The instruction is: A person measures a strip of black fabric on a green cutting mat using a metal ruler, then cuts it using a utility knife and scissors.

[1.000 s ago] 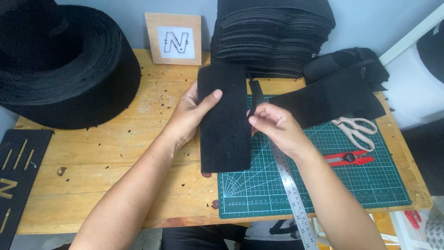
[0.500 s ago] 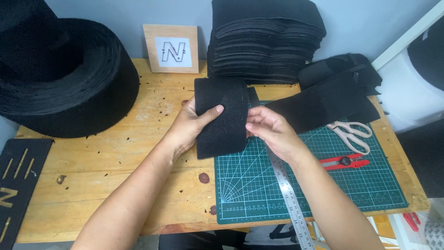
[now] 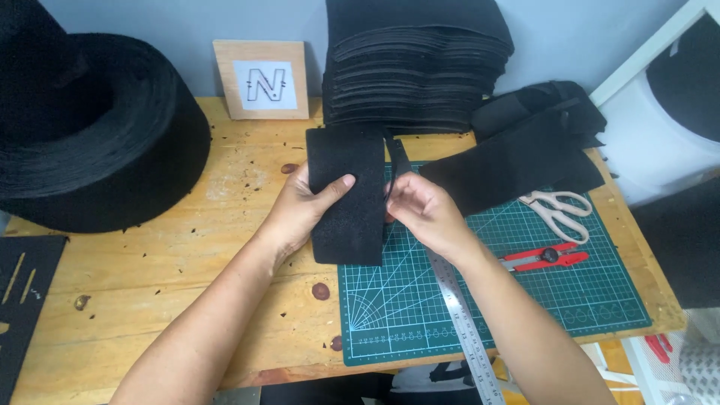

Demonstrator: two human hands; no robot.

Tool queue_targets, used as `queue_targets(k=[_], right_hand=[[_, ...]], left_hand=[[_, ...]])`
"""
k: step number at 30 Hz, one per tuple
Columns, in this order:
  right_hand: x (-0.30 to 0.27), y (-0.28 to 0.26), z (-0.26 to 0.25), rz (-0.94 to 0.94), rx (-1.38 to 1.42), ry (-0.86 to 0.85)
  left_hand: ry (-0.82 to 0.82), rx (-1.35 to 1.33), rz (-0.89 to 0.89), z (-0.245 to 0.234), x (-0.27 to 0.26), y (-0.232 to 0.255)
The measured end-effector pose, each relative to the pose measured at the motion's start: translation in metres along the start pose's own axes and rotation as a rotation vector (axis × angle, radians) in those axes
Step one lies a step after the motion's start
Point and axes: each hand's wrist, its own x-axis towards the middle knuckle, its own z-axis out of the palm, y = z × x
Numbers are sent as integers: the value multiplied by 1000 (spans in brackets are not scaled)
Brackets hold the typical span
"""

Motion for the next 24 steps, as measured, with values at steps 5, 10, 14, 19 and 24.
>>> queue_targets(k=[5,10,14,19,24], right_hand=[[-2,-27,-24,-123,-185,273],[-28,-70,-86,44,-650,342],[-50,-71,-142,439,-1060,220],[-61,-19,-198,588,-1139,60],[-56,0,-214,479,-1222,-44]], left_hand=[[48,-1,-3,1,0,8],[96,2,-44,-5,8,0],[54,-80,-86,-7,8,3],[23,-158,-130,-9,6,0],[3,-160,-174,-6,3,12]])
